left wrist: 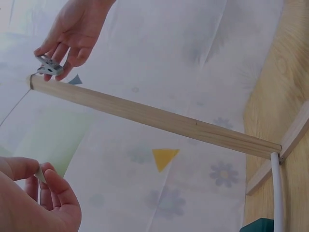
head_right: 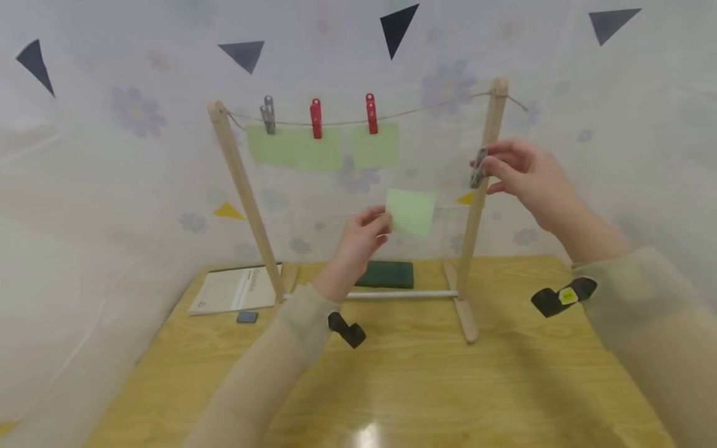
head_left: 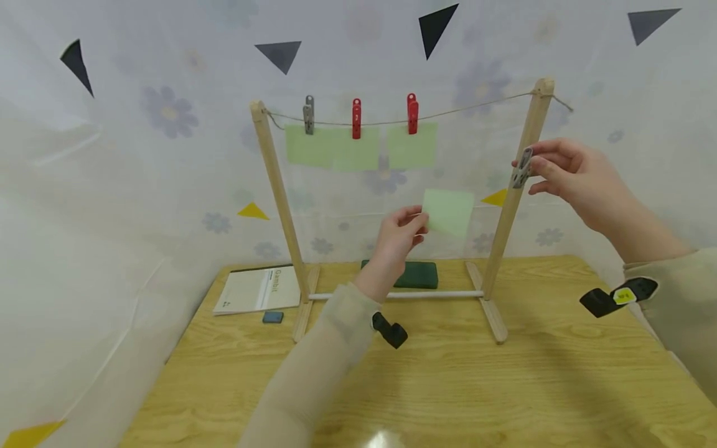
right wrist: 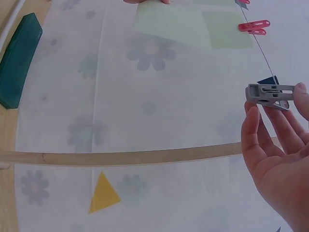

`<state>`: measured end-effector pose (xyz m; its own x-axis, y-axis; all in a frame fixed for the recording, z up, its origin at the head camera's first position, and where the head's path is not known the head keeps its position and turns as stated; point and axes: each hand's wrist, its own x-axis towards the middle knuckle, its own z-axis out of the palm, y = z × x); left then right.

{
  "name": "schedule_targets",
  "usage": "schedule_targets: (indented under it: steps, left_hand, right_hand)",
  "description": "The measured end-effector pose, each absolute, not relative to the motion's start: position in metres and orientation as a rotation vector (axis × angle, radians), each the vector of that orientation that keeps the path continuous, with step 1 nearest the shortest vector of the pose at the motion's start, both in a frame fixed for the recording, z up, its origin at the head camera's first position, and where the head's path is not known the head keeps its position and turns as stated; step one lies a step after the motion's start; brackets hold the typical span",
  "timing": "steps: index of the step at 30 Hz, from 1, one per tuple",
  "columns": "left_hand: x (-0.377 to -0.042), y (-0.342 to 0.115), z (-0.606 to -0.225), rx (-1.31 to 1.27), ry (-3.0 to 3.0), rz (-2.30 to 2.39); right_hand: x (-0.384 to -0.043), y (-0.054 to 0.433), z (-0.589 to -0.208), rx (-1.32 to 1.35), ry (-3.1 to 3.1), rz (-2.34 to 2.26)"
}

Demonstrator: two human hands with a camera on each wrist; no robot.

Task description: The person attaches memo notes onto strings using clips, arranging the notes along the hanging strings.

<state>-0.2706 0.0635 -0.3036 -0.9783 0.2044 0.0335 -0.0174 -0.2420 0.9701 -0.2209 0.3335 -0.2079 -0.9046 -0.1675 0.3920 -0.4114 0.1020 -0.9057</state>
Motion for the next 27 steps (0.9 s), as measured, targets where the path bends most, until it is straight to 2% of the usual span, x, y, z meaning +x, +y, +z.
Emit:
schedule_targets:
  steps: [27]
  left_hand:
    - [-0.275,0.088,-0.254,0.262,1.687,2.527]
  right_hand:
    - [-0.235,0.320,-0.151,0.544,-2.163,1.755]
